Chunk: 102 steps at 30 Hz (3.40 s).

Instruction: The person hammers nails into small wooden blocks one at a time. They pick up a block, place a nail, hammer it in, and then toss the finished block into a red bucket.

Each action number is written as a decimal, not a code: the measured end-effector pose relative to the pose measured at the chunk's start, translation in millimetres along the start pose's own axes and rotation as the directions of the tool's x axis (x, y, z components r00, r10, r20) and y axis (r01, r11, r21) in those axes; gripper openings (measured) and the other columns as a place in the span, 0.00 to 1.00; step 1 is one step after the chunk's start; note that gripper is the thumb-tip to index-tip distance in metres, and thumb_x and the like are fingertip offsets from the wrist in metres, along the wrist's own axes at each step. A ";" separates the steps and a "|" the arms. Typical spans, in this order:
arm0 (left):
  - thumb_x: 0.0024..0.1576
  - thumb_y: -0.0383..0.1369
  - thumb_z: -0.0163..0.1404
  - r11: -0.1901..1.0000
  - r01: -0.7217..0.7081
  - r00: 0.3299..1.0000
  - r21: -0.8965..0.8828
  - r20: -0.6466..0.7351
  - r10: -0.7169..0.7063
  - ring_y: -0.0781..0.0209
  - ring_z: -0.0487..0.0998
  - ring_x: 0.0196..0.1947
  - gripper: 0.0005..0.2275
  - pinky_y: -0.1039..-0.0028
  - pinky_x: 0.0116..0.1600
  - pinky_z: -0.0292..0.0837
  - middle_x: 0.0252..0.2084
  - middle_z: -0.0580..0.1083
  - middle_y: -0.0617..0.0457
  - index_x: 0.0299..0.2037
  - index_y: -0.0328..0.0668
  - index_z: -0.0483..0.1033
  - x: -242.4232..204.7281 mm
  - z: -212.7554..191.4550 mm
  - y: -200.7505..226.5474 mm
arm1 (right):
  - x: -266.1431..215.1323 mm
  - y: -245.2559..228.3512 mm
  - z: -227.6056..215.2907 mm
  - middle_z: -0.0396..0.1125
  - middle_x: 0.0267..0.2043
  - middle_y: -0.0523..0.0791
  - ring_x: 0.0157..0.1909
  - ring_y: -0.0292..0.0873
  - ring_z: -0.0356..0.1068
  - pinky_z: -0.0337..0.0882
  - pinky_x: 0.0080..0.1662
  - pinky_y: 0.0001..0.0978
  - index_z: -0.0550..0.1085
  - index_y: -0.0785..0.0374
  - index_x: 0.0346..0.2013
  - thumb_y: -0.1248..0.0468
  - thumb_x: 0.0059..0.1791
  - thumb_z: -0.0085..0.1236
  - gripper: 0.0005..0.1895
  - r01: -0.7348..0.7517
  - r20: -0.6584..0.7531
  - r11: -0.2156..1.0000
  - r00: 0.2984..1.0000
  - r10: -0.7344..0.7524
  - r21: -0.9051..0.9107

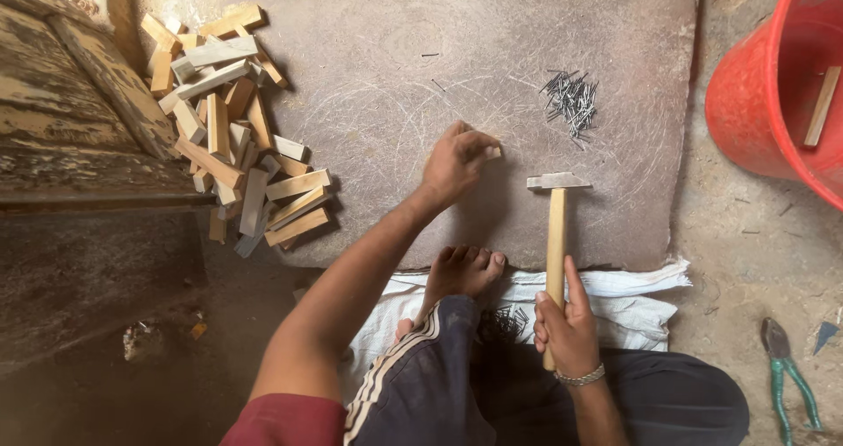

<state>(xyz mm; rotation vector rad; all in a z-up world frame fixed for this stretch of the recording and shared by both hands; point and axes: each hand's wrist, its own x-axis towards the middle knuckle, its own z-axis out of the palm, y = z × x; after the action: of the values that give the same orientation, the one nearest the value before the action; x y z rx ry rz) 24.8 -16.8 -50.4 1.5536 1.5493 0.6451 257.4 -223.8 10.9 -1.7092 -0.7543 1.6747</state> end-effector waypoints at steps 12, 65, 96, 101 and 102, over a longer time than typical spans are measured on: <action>0.63 0.33 0.51 0.978 -0.144 0.963 0.149 -0.207 0.174 0.65 0.82 0.41 0.07 0.74 0.45 0.81 0.44 0.81 0.58 0.48 0.52 0.81 11.7 33.7 -26.0 | 4.7 3.3 -22.2 0.63 0.33 0.46 0.22 0.31 0.61 0.68 0.22 0.21 0.40 0.42 0.80 0.62 0.57 0.43 0.39 -0.167 0.325 0.791 0.945 -0.042 0.588; 0.51 0.22 0.54 0.970 -0.239 0.967 -0.053 -0.106 0.233 0.59 0.81 0.43 0.34 0.67 0.49 0.80 0.52 0.71 0.49 0.69 0.50 0.56 0.0 19.7 -36.1 | -23.8 11.5 -0.5 0.63 0.67 0.60 0.65 0.59 0.68 0.70 0.60 0.45 0.59 0.67 0.72 0.58 0.52 0.53 0.35 0.324 -0.002 0.592 0.876 -0.483 -0.738; 0.59 0.39 0.55 0.687 -0.538 0.843 0.489 0.287 0.455 0.50 0.75 0.53 0.09 0.60 0.60 0.69 0.48 0.76 0.50 0.45 0.48 0.80 47.9 27.1 34.5 | -6.6 9.7 -12.2 0.59 0.20 0.40 0.15 0.29 0.56 0.60 0.16 0.23 0.45 0.56 0.78 0.67 0.52 0.50 0.42 0.103 -0.243 0.990 0.967 -0.077 0.095; 0.61 0.30 0.49 0.516 -0.700 0.705 0.494 0.592 0.390 0.47 0.80 0.47 0.08 0.58 0.47 0.79 0.52 0.74 0.44 0.46 0.41 0.80 98.9 82.4 78.6 | -0.5 12.5 -9.9 0.60 0.20 0.40 0.15 0.30 0.56 0.60 0.16 0.24 0.44 0.56 0.78 0.67 0.52 0.49 0.41 0.137 -0.235 0.989 0.965 -0.118 0.062; 0.61 0.30 0.49 0.482 -0.714 0.689 0.507 0.628 0.360 0.48 0.80 0.47 0.08 0.59 0.46 0.79 0.53 0.74 0.45 0.45 0.40 0.81 106.2 89.9 83.4 | -2.2 14.1 -10.2 0.60 0.20 0.40 0.14 0.30 0.55 0.59 0.16 0.24 0.44 0.56 0.78 0.67 0.52 0.49 0.41 0.142 -0.238 0.988 0.963 -0.122 0.066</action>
<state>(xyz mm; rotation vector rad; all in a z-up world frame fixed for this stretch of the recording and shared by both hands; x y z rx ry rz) 156.5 77.8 -49.0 2.6714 0.9151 -0.0977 267.2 -234.9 1.5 -1.7210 -0.6627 1.3668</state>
